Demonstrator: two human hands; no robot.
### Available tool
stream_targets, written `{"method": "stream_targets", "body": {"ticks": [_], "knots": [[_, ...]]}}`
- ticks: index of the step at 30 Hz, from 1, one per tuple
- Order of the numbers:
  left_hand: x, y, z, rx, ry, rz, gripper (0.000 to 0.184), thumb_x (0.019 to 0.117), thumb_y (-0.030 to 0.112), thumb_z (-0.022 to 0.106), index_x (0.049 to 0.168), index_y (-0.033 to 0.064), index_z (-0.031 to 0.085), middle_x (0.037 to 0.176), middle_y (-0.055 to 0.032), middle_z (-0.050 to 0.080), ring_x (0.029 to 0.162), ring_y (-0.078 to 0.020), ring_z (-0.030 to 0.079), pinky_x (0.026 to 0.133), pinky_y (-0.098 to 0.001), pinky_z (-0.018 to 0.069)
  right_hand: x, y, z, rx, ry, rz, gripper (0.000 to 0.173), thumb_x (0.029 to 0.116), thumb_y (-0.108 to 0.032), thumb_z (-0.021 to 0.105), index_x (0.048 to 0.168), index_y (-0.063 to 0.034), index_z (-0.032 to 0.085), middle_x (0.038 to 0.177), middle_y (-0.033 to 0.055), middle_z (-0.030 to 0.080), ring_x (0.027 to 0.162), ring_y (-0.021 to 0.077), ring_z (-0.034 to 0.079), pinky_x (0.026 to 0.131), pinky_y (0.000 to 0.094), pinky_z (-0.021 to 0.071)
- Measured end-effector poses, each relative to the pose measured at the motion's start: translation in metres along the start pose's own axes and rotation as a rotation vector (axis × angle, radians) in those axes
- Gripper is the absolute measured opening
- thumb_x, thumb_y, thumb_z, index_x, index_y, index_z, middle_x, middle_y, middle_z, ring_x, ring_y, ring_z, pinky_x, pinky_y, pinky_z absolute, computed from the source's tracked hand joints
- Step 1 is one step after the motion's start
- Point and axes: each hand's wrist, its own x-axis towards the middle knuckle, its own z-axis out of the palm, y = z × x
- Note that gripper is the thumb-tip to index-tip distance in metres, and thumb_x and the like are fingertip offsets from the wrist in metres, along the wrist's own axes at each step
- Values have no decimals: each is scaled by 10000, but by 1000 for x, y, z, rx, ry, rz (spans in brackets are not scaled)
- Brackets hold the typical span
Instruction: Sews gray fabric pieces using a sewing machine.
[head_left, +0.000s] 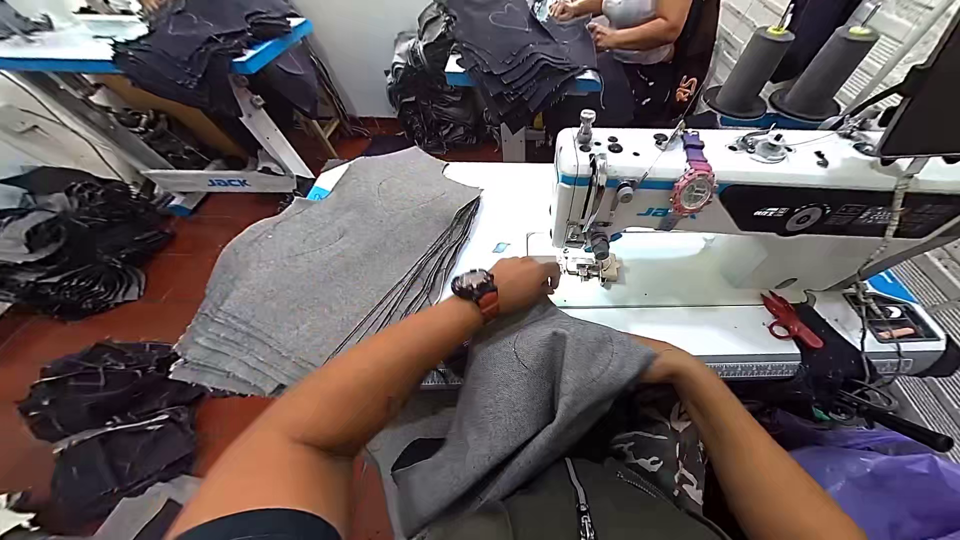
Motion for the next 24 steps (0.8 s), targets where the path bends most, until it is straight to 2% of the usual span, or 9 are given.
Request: {"method": "stream_targets", "body": {"ticks": [1, 3, 5, 6, 8, 10, 15, 20, 24], "knots": [[12, -11, 19, -77, 81, 26, 244, 1052, 223, 570, 1184, 47, 674, 1007, -222, 720, 985, -446, 699, 841, -671, 520, -3, 6, -13, -117, -9, 28, 110, 882, -15, 730, 985, -2, 696, 845, 102, 678, 754, 184, 652, 724, 408, 553], [29, -27, 45, -243, 254, 92, 239, 1027, 178, 609, 1178, 7, 683, 1005, -204, 734, 974, -403, 717, 885, -642, 537, -11, 21, -38, -307, 80, 192, 133, 941, -111, 703, 876, 4, 718, 811, 166, 680, 784, 321, 660, 742, 564, 518], [38, -28, 49, -314, 302, 82, 252, 1001, 163, 650, 1187, -7, 674, 1019, -195, 738, 984, -377, 720, 917, -614, 538, -19, 20, -55, -421, 361, 423, 219, 1003, -184, 636, 990, 16, 723, 950, 258, 699, 942, 461, 678, 807, 692, 509], [42, -26, 50, -332, 304, 59, 278, 981, 187, 689, 1183, -4, 677, 1015, -189, 737, 981, -366, 718, 921, -601, 539, -18, 8, -57, -426, 507, 454, 219, 1016, -176, 606, 1067, 6, 716, 1021, 269, 699, 1002, 477, 673, 831, 701, 505], [47, -25, 51, -353, 303, 15, 297, 942, 225, 745, 1142, 10, 699, 1007, -173, 730, 974, -341, 710, 918, -582, 544, 0, -18, -47, -377, 667, 317, 239, 1039, -179, 566, 1154, -20, 701, 1108, 224, 699, 1057, 414, 679, 889, 634, 533], [50, -24, 52, -352, 329, -9, 288, 925, 224, 764, 1113, 12, 713, 1013, -174, 734, 973, -337, 713, 911, -581, 546, 33, -33, -14, -316, 651, 117, 307, 1037, -249, 587, 1222, -23, 682, 1208, 193, 685, 1115, 362, 676, 955, 576, 538], [44, -31, 64, -232, 447, -21, 202, 948, 216, 731, 970, 15, 742, 1019, -192, 700, 1036, -373, 658, 937, -547, 525, 86, 9, 49, -380, 741, -175, 391, 1058, -360, 517, 1223, -61, 707, 1328, 115, 669, 1284, 285, 604, 1079, 506, 467], [17, -33, 74, -268, 482, -44, 180, 972, 185, 686, 1059, 46, 760, 1117, -175, 703, 1092, -350, 656, 976, -533, 515, 82, 25, 51, -415, 739, -227, 439, 1067, -398, 451, 1292, -112, 698, 1401, 61, 649, 1381, 257, 540, 1159, 495, 402], [30, -35, 75, -340, 553, -48, 150, 936, 148, 708, 1011, 28, 758, 1024, -167, 722, 1004, -320, 692, 918, -514, 550, 85, 30, 41, -402, 762, -206, 419, 1068, -380, 459, 1293, -122, 702, 1400, 49, 656, 1386, 274, 537, 1139, 517, 410]]}}
